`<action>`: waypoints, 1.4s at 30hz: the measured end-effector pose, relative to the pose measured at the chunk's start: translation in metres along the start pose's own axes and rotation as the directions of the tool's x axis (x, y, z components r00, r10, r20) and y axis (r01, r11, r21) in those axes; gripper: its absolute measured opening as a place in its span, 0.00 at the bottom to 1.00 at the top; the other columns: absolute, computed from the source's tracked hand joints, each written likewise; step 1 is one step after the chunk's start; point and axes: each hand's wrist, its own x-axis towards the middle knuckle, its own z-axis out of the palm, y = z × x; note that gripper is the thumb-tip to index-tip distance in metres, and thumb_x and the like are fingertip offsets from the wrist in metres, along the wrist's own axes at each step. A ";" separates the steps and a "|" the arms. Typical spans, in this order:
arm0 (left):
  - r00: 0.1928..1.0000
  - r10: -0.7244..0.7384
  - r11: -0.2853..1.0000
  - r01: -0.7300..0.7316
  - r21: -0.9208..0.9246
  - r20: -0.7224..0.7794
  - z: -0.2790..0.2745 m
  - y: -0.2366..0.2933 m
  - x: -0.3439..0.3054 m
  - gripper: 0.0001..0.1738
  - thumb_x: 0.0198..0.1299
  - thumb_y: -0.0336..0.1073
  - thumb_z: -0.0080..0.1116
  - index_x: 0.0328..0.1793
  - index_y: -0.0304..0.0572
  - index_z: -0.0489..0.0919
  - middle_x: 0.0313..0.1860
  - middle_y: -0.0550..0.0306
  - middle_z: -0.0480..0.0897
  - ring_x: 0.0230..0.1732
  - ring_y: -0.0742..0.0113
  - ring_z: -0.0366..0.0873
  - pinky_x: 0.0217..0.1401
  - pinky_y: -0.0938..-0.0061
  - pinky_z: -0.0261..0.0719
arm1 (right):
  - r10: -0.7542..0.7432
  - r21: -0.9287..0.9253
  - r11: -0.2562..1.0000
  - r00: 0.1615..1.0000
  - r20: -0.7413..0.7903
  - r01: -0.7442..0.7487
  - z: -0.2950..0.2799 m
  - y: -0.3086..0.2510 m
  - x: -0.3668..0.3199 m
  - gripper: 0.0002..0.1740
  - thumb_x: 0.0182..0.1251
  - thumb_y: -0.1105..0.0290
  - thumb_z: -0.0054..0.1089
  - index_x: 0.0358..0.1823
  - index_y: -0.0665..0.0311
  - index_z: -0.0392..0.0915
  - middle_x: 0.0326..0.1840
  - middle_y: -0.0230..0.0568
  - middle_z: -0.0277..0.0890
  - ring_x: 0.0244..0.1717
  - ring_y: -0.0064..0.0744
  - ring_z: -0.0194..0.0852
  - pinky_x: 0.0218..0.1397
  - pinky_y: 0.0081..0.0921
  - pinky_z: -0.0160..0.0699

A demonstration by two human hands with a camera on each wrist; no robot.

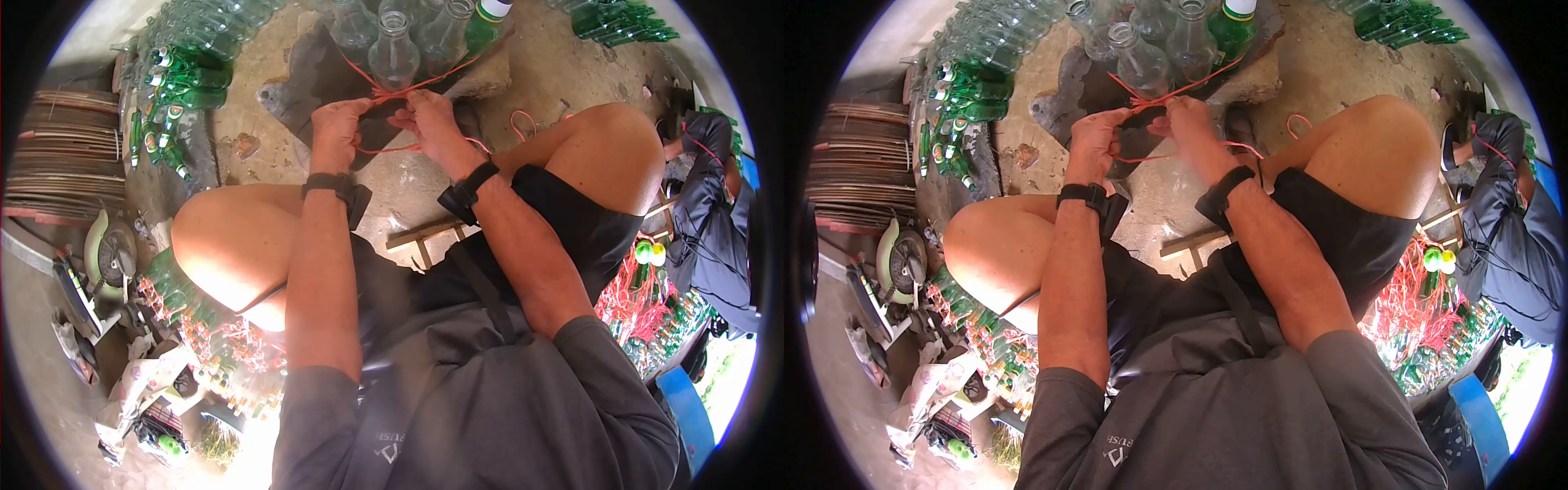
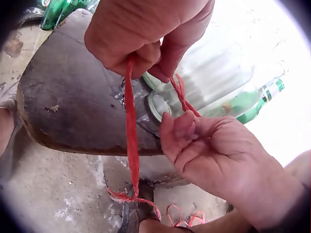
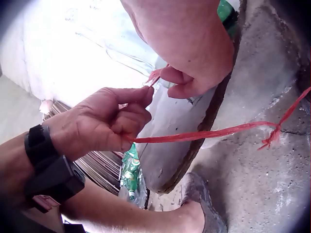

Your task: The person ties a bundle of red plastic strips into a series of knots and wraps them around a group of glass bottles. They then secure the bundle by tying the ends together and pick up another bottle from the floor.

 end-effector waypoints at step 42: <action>0.996 0.078 0.989 -0.083 0.126 0.044 -0.001 -0.008 -0.018 0.08 0.61 0.37 0.69 0.36 0.39 0.87 0.22 0.68 0.75 0.15 0.79 0.62 0.16 0.79 0.57 | 0.100 0.202 0.971 0.983 0.152 -0.130 0.018 0.008 -0.008 0.08 0.69 0.69 0.62 0.45 0.64 0.81 0.31 0.32 0.76 0.30 0.26 0.77 0.32 0.29 0.84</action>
